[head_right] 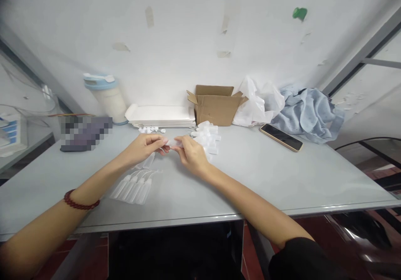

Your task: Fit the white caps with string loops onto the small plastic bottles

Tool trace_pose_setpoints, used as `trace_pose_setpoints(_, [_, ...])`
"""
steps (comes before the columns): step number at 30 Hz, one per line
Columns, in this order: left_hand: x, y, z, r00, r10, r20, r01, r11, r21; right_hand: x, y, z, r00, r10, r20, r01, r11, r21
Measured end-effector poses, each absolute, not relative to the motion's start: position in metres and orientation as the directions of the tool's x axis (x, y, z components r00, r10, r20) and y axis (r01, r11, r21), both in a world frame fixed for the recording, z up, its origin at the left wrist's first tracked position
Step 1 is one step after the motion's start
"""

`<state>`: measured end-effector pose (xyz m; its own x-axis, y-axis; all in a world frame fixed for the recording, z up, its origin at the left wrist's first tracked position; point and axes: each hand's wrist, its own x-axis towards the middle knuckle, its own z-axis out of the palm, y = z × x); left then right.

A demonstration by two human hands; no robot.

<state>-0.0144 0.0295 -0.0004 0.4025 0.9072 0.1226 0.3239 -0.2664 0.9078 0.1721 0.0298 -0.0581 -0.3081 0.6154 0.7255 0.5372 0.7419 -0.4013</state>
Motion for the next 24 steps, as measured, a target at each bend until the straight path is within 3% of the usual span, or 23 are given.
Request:
trace_pose_setpoints(3, [-0.016,0.032,-0.002,0.441,0.895,0.063,0.339,-0.232,0.912,0.172,0.028,-0.058,-0.313,0.589,0.745,0.537,0.757,-0.373])
trace_pose_setpoints(6, [-0.016,0.03,-0.002,0.456,0.887,0.075,0.374,-0.267,0.888,0.172,0.026,-0.056,-0.306,0.638,0.707,0.535,0.729,-0.426])
trace_pose_setpoints(12, [-0.012,0.022,-0.001,0.422,0.86,0.285,0.434,-0.468,0.77,0.172,0.022,-0.046,-0.266,0.779,0.567,0.456,0.62,-0.639])
trace_pose_setpoints(18, [-0.011,0.022,-0.005,0.417,0.805,0.422,0.489,-0.59,0.643,0.171,0.021,-0.038,-0.23,0.841,0.489,0.39,0.54,-0.746])
trace_pose_setpoints(21, [-0.01,0.021,-0.004,0.391,0.827,0.404,0.474,-0.558,0.681,0.171,0.022,-0.038,-0.215,0.853,0.476,0.368,0.523,-0.769])
trace_pose_setpoints(24, [-0.011,0.023,-0.003,0.394,0.869,0.3,0.437,-0.464,0.77,0.171,0.021,-0.041,-0.223,0.829,0.513,0.392,0.558,-0.732])
